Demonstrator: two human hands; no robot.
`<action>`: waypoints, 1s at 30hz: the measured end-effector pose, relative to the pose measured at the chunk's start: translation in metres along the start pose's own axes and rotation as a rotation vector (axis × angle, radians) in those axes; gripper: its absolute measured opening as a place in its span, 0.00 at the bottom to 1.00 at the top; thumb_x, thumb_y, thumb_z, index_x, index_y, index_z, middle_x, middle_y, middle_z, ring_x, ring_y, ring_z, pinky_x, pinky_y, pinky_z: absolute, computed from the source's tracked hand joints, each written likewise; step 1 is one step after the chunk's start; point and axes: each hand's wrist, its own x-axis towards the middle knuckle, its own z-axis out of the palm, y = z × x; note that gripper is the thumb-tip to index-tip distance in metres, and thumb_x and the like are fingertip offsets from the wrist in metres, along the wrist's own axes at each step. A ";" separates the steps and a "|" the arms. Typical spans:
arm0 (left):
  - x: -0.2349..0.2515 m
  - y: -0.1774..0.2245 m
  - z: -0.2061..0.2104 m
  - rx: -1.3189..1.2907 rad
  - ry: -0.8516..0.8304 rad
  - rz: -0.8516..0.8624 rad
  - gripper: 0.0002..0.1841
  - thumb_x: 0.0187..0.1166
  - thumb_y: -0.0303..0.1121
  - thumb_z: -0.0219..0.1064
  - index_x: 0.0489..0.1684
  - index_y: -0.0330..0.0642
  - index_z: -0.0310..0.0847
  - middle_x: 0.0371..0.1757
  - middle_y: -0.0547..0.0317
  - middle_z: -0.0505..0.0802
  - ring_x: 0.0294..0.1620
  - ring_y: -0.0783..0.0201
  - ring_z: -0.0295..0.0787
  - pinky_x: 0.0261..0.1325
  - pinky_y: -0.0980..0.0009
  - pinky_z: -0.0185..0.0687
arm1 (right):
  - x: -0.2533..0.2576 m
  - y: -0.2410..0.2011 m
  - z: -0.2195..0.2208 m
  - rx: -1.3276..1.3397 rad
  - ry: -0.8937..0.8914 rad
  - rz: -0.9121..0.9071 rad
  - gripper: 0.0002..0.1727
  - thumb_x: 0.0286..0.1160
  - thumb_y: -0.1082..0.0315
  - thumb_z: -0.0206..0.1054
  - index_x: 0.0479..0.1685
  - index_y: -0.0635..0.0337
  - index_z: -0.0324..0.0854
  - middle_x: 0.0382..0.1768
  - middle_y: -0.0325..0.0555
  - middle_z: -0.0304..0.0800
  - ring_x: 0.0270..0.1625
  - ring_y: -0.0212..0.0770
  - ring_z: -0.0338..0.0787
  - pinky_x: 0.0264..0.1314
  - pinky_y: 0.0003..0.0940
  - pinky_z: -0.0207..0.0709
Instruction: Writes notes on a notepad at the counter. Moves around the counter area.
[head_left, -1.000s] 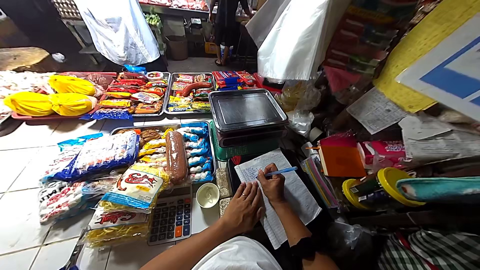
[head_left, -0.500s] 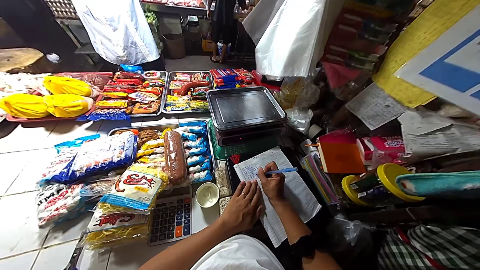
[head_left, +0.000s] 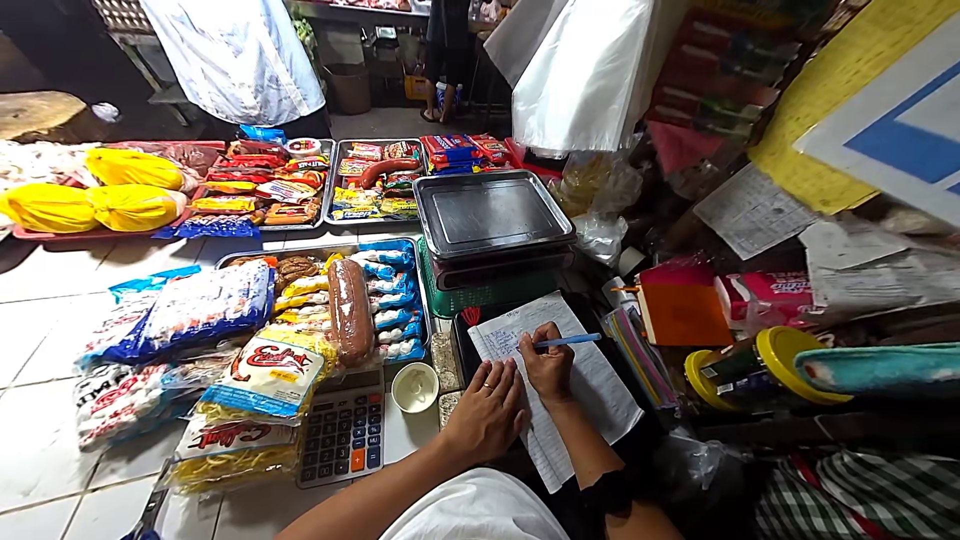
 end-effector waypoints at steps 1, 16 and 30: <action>0.000 0.000 0.000 -0.001 0.000 -0.003 0.31 0.89 0.48 0.43 0.74 0.32 0.80 0.77 0.41 0.84 0.78 0.46 0.81 0.83 0.48 0.66 | 0.000 0.000 0.001 -0.018 -0.001 -0.006 0.08 0.62 0.75 0.69 0.23 0.63 0.74 0.17 0.34 0.72 0.19 0.18 0.70 0.23 0.12 0.63; -0.001 0.000 -0.001 -0.033 -0.025 -0.006 0.31 0.89 0.46 0.44 0.75 0.30 0.78 0.78 0.39 0.83 0.79 0.44 0.80 0.84 0.46 0.65 | 0.001 0.000 0.001 -0.070 0.009 0.015 0.06 0.62 0.75 0.68 0.24 0.66 0.76 0.18 0.36 0.73 0.20 0.20 0.71 0.24 0.14 0.64; 0.000 0.002 -0.003 -0.024 -0.013 -0.011 0.31 0.89 0.47 0.44 0.74 0.30 0.79 0.78 0.38 0.83 0.79 0.44 0.81 0.84 0.46 0.65 | 0.001 0.002 0.000 -0.057 0.025 0.021 0.05 0.61 0.76 0.67 0.24 0.65 0.75 0.19 0.35 0.73 0.20 0.18 0.71 0.25 0.12 0.65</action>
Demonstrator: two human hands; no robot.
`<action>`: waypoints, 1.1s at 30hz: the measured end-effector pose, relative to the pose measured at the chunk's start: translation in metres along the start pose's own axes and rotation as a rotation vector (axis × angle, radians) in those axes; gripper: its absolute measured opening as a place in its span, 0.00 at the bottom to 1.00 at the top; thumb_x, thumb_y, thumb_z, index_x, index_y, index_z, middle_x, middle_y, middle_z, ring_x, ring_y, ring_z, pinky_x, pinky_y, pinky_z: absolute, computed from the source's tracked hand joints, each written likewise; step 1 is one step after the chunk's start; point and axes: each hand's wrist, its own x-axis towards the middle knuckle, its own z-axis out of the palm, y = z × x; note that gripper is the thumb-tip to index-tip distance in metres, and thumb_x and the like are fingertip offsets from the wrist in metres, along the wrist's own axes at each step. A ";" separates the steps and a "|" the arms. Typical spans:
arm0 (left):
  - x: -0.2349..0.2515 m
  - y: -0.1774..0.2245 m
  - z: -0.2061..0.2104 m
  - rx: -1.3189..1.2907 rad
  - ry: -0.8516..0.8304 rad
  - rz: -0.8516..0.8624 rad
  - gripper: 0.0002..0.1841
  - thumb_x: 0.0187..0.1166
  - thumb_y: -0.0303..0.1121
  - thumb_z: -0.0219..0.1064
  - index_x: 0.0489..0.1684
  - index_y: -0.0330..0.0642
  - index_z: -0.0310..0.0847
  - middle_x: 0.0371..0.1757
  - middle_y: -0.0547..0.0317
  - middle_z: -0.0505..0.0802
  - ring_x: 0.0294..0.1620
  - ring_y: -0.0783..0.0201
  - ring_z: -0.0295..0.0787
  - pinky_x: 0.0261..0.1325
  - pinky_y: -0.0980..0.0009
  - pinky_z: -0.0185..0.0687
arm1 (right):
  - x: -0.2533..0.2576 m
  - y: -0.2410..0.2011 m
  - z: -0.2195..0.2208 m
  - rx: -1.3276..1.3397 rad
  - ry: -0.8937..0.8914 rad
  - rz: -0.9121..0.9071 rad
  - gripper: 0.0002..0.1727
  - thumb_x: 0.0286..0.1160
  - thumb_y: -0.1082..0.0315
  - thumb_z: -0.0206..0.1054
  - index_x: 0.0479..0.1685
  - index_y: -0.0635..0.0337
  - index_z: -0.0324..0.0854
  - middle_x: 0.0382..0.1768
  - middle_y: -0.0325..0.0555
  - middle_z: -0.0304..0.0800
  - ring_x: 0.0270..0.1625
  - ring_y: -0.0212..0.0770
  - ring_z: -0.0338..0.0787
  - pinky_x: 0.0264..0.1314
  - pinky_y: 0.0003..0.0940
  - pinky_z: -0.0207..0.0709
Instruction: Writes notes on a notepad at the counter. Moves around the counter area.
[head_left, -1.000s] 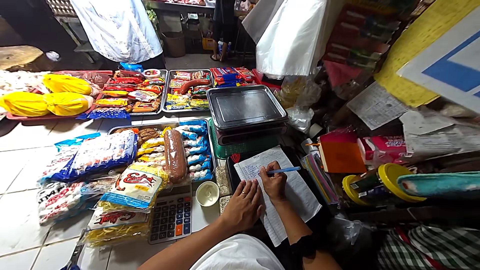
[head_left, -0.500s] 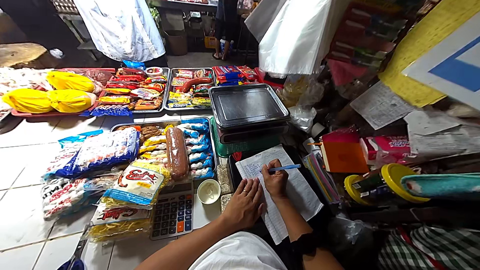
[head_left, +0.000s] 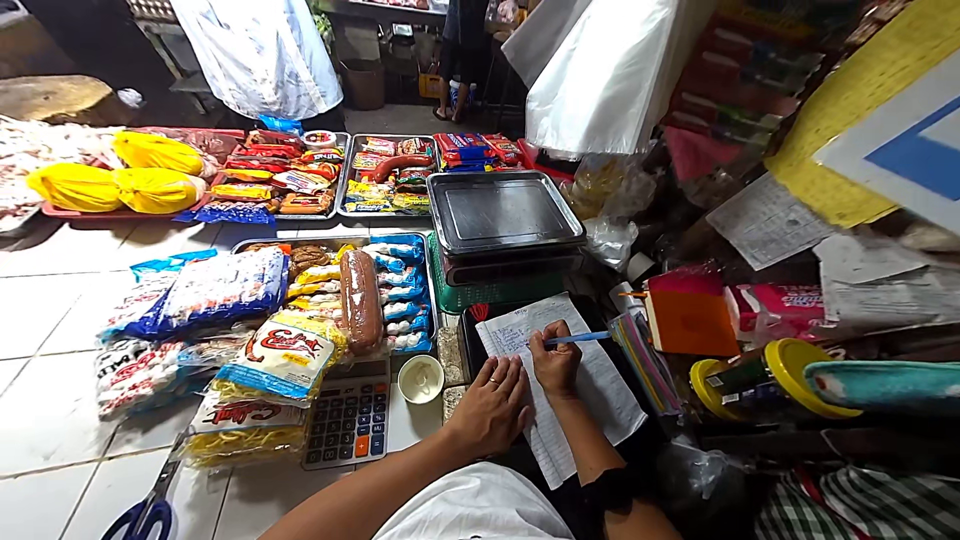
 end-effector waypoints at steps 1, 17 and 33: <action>0.000 0.000 0.000 -0.003 -0.002 -0.004 0.31 0.89 0.46 0.44 0.74 0.30 0.79 0.78 0.38 0.83 0.79 0.44 0.80 0.84 0.46 0.65 | 0.001 0.000 0.000 0.001 -0.006 -0.003 0.06 0.62 0.76 0.67 0.25 0.65 0.75 0.19 0.35 0.73 0.20 0.18 0.71 0.25 0.12 0.65; -0.001 0.005 -0.001 -0.201 -0.100 -0.105 0.31 0.91 0.44 0.44 0.83 0.30 0.68 0.86 0.38 0.73 0.89 0.43 0.67 0.91 0.46 0.51 | 0.001 0.000 -0.002 -0.047 -0.004 -0.011 0.06 0.61 0.77 0.68 0.25 0.66 0.74 0.19 0.35 0.72 0.20 0.18 0.70 0.24 0.12 0.63; -0.008 0.004 -0.005 -0.295 -0.100 -0.165 0.30 0.89 0.43 0.50 0.84 0.31 0.68 0.87 0.37 0.72 0.91 0.44 0.61 0.94 0.49 0.44 | 0.000 -0.015 0.000 -0.109 -0.064 0.061 0.10 0.67 0.78 0.68 0.37 0.82 0.78 0.23 0.51 0.78 0.26 0.29 0.76 0.31 0.23 0.71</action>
